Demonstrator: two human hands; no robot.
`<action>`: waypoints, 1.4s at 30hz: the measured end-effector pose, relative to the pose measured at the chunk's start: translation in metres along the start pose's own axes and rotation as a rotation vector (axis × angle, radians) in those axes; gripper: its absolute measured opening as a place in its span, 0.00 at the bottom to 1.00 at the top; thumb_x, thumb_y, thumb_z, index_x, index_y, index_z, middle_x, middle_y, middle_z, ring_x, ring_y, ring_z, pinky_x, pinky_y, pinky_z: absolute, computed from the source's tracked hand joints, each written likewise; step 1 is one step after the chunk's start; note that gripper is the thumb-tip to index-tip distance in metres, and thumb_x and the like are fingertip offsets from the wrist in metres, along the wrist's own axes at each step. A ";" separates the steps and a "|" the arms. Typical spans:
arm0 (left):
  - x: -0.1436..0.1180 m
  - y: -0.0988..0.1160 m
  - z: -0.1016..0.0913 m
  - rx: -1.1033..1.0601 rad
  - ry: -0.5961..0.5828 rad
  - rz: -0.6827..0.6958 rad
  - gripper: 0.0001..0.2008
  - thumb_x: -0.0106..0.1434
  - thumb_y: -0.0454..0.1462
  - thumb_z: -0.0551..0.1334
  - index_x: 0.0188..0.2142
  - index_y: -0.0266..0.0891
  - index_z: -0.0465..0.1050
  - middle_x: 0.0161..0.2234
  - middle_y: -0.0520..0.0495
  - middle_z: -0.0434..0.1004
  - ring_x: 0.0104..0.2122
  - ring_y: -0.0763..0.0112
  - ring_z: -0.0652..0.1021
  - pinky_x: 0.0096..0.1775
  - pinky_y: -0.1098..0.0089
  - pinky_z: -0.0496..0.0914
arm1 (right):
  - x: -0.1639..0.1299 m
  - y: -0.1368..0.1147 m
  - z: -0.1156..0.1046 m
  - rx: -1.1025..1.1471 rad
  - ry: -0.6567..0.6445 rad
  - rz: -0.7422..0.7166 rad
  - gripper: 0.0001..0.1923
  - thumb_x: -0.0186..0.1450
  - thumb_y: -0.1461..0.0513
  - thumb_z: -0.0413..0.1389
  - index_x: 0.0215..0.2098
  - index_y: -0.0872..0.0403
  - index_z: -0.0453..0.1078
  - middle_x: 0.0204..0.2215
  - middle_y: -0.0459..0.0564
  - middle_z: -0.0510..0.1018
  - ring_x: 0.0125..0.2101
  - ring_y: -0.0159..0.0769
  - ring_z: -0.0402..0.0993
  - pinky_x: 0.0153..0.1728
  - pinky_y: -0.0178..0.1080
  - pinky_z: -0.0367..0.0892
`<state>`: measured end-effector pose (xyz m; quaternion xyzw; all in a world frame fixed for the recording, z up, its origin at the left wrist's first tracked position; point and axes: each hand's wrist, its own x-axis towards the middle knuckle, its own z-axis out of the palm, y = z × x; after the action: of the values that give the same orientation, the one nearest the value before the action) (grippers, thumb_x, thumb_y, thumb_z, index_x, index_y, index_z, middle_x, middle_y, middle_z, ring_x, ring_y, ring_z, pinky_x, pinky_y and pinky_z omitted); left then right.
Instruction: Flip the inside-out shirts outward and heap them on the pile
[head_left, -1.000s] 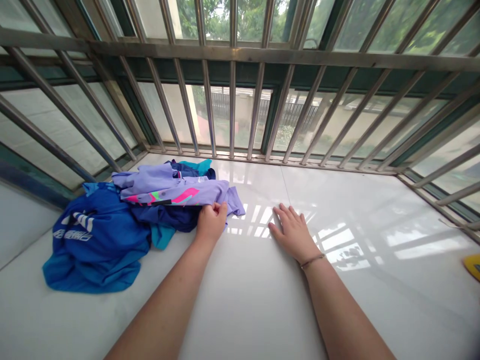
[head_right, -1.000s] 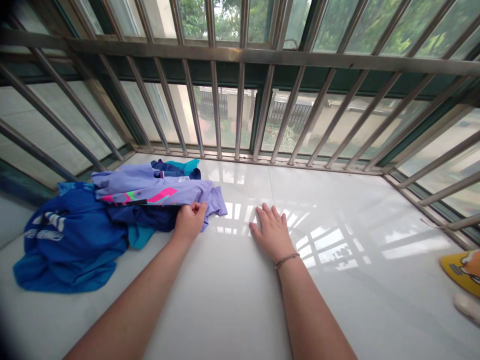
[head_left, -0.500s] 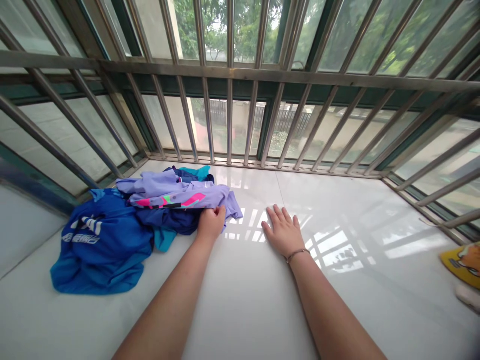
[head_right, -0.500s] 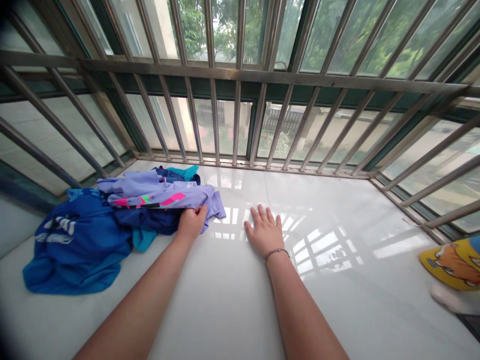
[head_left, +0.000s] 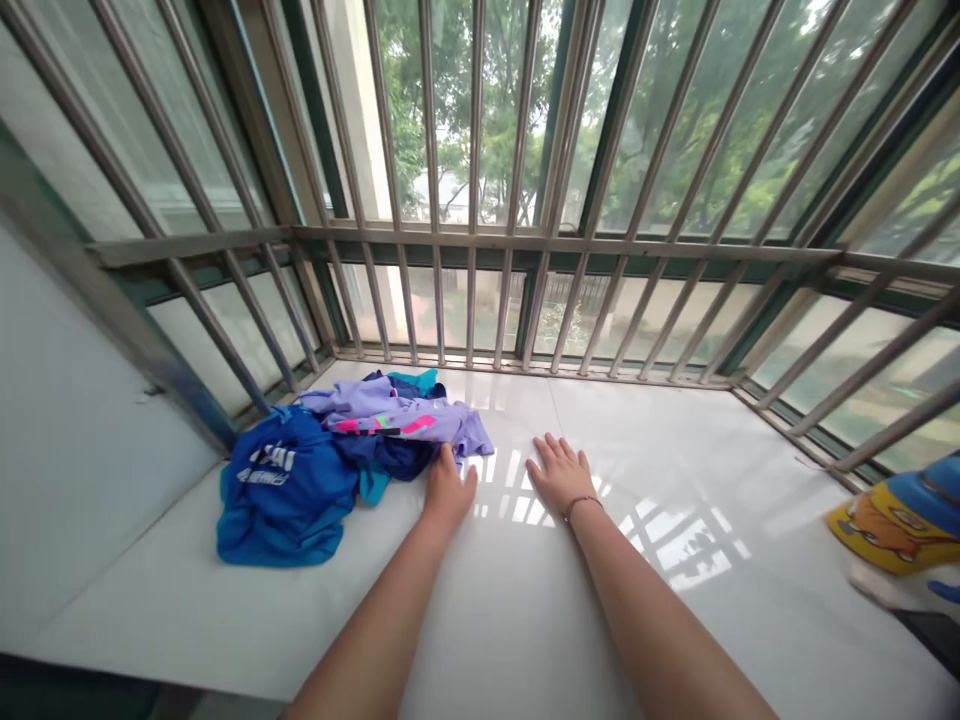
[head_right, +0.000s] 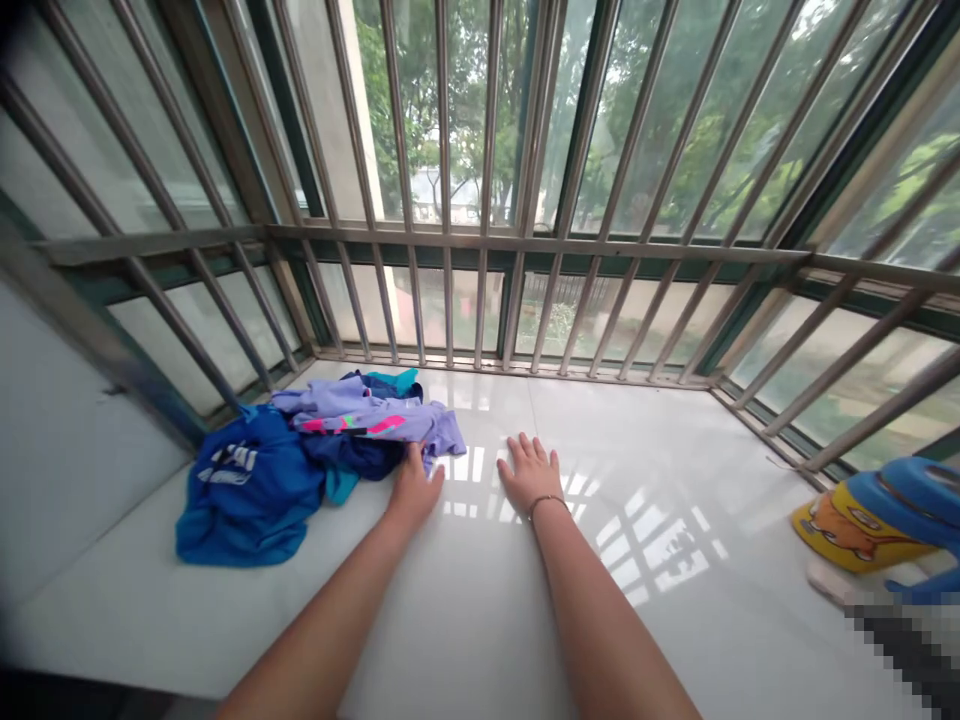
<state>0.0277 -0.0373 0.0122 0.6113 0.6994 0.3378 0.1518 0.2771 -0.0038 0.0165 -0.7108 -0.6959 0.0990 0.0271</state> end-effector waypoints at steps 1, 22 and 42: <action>-0.024 -0.006 -0.002 0.084 -0.003 0.043 0.38 0.69 0.41 0.69 0.74 0.29 0.66 0.73 0.24 0.67 0.72 0.43 0.71 0.71 0.49 0.66 | 0.000 0.000 0.000 -0.010 0.000 0.001 0.37 0.80 0.43 0.41 0.83 0.43 0.53 0.84 0.46 0.48 0.82 0.48 0.41 0.78 0.62 0.38; -0.134 -0.025 -0.041 0.306 -0.229 0.166 0.37 0.75 0.53 0.58 0.78 0.43 0.63 0.81 0.41 0.51 0.80 0.45 0.54 0.78 0.38 0.47 | -0.173 -0.033 0.045 -0.103 -0.048 -0.123 0.41 0.80 0.46 0.42 0.84 0.58 0.49 0.83 0.63 0.44 0.82 0.55 0.39 0.78 0.61 0.41; -0.260 0.006 -0.058 -0.409 -0.508 0.560 0.21 0.68 0.40 0.68 0.60 0.43 0.79 0.60 0.38 0.83 0.60 0.53 0.80 0.69 0.51 0.70 | -0.272 -0.036 0.046 -0.036 0.109 -0.094 0.34 0.78 0.53 0.49 0.80 0.49 0.62 0.81 0.54 0.56 0.80 0.52 0.51 0.77 0.60 0.46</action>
<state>0.0497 -0.3030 0.0062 0.7986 0.3655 0.3365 0.3396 0.2301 -0.2776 0.0058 -0.6822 -0.7275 0.0460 0.0567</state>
